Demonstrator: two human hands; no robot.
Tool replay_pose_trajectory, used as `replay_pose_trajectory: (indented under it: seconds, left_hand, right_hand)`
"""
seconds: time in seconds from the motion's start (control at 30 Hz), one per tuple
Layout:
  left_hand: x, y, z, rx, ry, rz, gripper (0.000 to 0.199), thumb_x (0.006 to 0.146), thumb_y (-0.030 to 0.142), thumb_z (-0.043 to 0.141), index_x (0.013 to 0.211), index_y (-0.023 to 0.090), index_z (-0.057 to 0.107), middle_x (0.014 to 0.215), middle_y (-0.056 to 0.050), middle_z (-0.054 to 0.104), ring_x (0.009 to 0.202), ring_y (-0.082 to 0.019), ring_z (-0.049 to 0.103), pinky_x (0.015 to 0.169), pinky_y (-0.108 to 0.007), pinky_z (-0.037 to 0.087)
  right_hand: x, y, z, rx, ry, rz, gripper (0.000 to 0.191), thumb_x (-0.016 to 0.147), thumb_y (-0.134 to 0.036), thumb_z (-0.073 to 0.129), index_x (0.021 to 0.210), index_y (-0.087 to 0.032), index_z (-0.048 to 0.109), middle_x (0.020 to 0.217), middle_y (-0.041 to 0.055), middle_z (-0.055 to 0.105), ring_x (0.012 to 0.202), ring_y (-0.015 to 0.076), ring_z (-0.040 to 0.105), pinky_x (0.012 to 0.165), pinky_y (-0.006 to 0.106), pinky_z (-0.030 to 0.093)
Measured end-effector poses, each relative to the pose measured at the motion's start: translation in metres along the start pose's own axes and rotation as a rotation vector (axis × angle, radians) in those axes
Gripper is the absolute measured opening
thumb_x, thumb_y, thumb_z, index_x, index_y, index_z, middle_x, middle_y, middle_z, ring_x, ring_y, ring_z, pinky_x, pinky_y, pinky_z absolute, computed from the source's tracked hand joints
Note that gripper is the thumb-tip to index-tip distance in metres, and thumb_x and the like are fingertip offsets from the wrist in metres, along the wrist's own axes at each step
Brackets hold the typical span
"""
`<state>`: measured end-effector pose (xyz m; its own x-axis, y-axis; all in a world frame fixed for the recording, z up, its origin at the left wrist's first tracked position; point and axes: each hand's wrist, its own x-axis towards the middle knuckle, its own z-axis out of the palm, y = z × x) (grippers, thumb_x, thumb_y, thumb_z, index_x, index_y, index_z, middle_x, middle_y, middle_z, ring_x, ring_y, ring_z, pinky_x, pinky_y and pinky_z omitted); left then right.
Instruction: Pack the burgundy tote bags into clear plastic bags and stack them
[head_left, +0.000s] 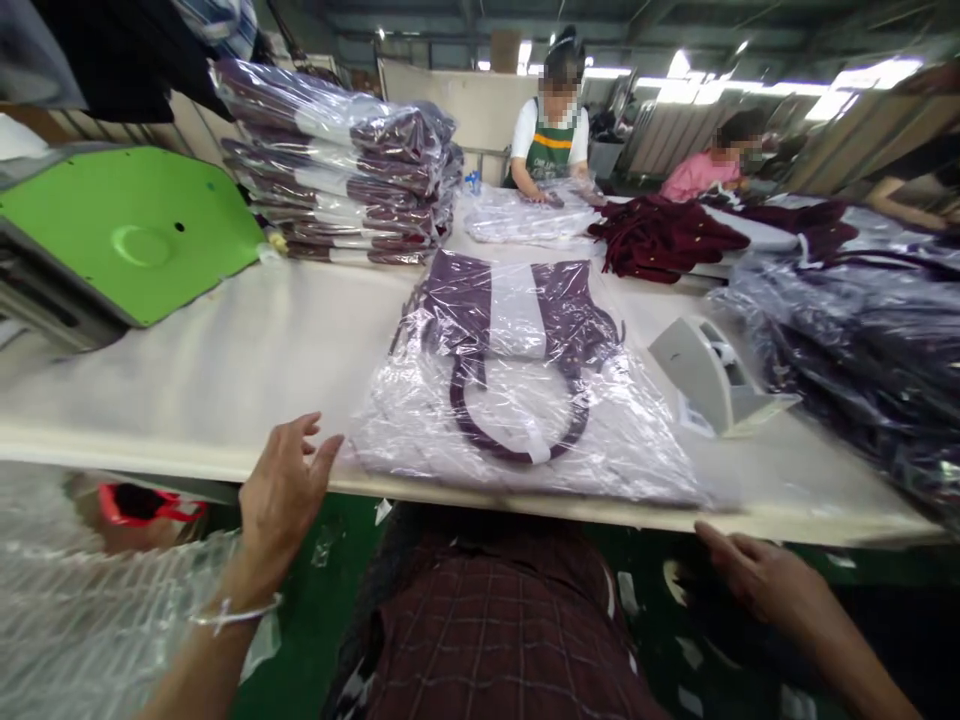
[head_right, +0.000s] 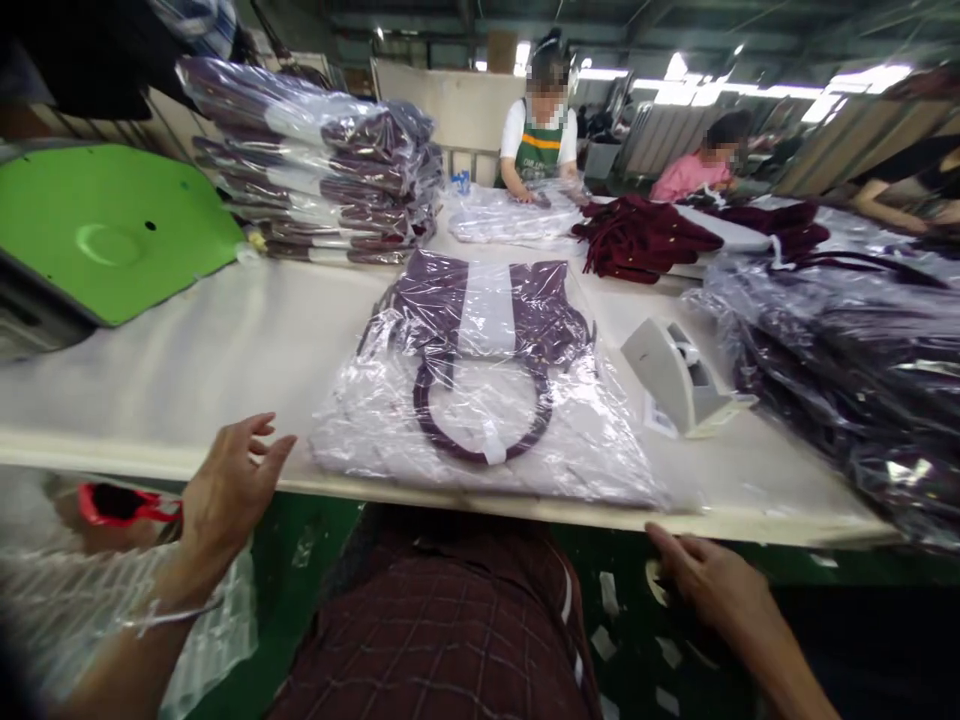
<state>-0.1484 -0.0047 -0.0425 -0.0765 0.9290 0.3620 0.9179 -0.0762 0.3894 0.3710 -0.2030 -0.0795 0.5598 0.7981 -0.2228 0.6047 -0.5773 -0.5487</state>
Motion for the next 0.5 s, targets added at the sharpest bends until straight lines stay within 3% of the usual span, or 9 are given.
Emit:
replay_pose_trajectory:
  seconds: [0.07, 0.1, 0.17, 0.2, 0.27, 0.33, 0.4, 0.5]
  left_hand:
    - [-0.018, 0.023, 0.007, -0.045, 0.14, 0.343, 0.045, 0.095, 0.05, 0.057, 0.128, 0.02, 0.057, 0.122, -0.013, 0.067, 0.111, -0.027, 0.065, 0.094, -0.039, 0.052]
    - [-0.023, 0.039, 0.013, -0.063, 0.142, 0.532, 0.045, 0.094, 0.047, 0.06, 0.13, 0.021, 0.057, 0.128, -0.013, 0.065, 0.122, -0.028, 0.06, 0.103, -0.042, 0.049]
    - [-0.025, 0.074, 0.03, -0.065, 0.066, 0.829, 0.048, 0.093, 0.039, 0.066, 0.136, 0.022, 0.054, 0.141, -0.013, 0.06, 0.138, -0.03, 0.048, 0.117, -0.049, 0.038]
    - [-0.022, 0.091, 0.039, -0.056, 0.036, 0.907, 0.045, 0.093, 0.033, 0.067, 0.135, 0.022, 0.056, 0.144, -0.012, 0.058, 0.142, -0.03, 0.044, 0.119, -0.052, 0.034]
    - [-0.011, 0.116, 0.052, -0.061, 0.018, 0.971, 0.028, 0.093, 0.022, 0.064, 0.121, 0.021, 0.065, 0.137, -0.009, 0.064, 0.14, -0.029, 0.047, 0.121, -0.053, 0.03]
    - [0.001, 0.131, 0.056, -0.112, 0.036, 0.955, 0.014, 0.096, 0.015, 0.057, 0.103, 0.02, 0.068, 0.117, -0.006, 0.073, 0.127, -0.024, 0.059, 0.119, -0.05, 0.032]
    - [0.007, 0.137, 0.05, -0.187, 0.063, 0.892, 0.017, 0.099, 0.014, 0.051, 0.095, 0.019, 0.067, 0.101, -0.004, 0.075, 0.111, -0.019, 0.066, 0.116, -0.045, 0.036]
    - [-0.001, 0.139, 0.037, -0.288, 0.068, 0.795, 0.017, 0.102, 0.021, 0.05, 0.094, 0.019, 0.065, 0.097, -0.003, 0.074, 0.096, -0.017, 0.067, 0.102, -0.037, 0.045]
  right_hand:
    - [-0.02, -0.023, 0.016, 0.058, -0.292, 0.034, 0.058, 0.08, -0.074, 0.051, 0.061, -0.022, 0.068, 0.047, 0.005, 0.061, 0.036, 0.0204, 0.053, 0.037, 0.03, 0.039]
    - [-0.029, -0.041, 0.027, 0.09, -0.38, -0.047, 0.055, 0.083, -0.07, 0.052, 0.068, -0.022, 0.071, 0.056, 0.0055, 0.066, 0.043, 0.0212, 0.059, 0.042, 0.031, 0.045]
    - [-0.038, -0.082, 0.05, 0.143, -0.372, -0.375, 0.039, 0.089, -0.056, 0.056, 0.086, -0.024, 0.078, 0.08, 0.0062, 0.076, 0.069, 0.0237, 0.071, 0.064, 0.033, 0.058]
    - [-0.039, -0.103, 0.061, 0.163, -0.313, -0.529, 0.033, 0.092, -0.049, 0.056, 0.095, -0.024, 0.078, 0.092, 0.007, 0.077, 0.083, 0.0247, 0.073, 0.076, 0.035, 0.059]
    - [-0.035, -0.137, 0.077, 0.18, -0.153, -0.757, 0.03, 0.096, -0.038, 0.054, 0.108, -0.023, 0.077, 0.111, 0.0097, 0.075, 0.105, 0.026, 0.07, 0.095, 0.04, 0.056]
    - [-0.029, -0.157, 0.086, 0.164, -0.04, -0.875, 0.031, 0.099, -0.031, 0.051, 0.115, -0.02, 0.075, 0.12, 0.0122, 0.072, 0.114, 0.0259, 0.067, 0.102, 0.043, 0.054]
    - [-0.027, -0.164, 0.09, 0.131, -0.036, -0.953, 0.029, 0.099, -0.027, 0.052, 0.117, -0.019, 0.074, 0.121, 0.0124, 0.072, 0.114, 0.0244, 0.068, 0.101, 0.042, 0.055]
    - [-0.032, -0.158, 0.096, 0.104, -0.123, -1.035, 0.026, 0.098, -0.025, 0.056, 0.117, -0.021, 0.073, 0.115, 0.0104, 0.074, 0.106, 0.0225, 0.07, 0.095, 0.039, 0.059]
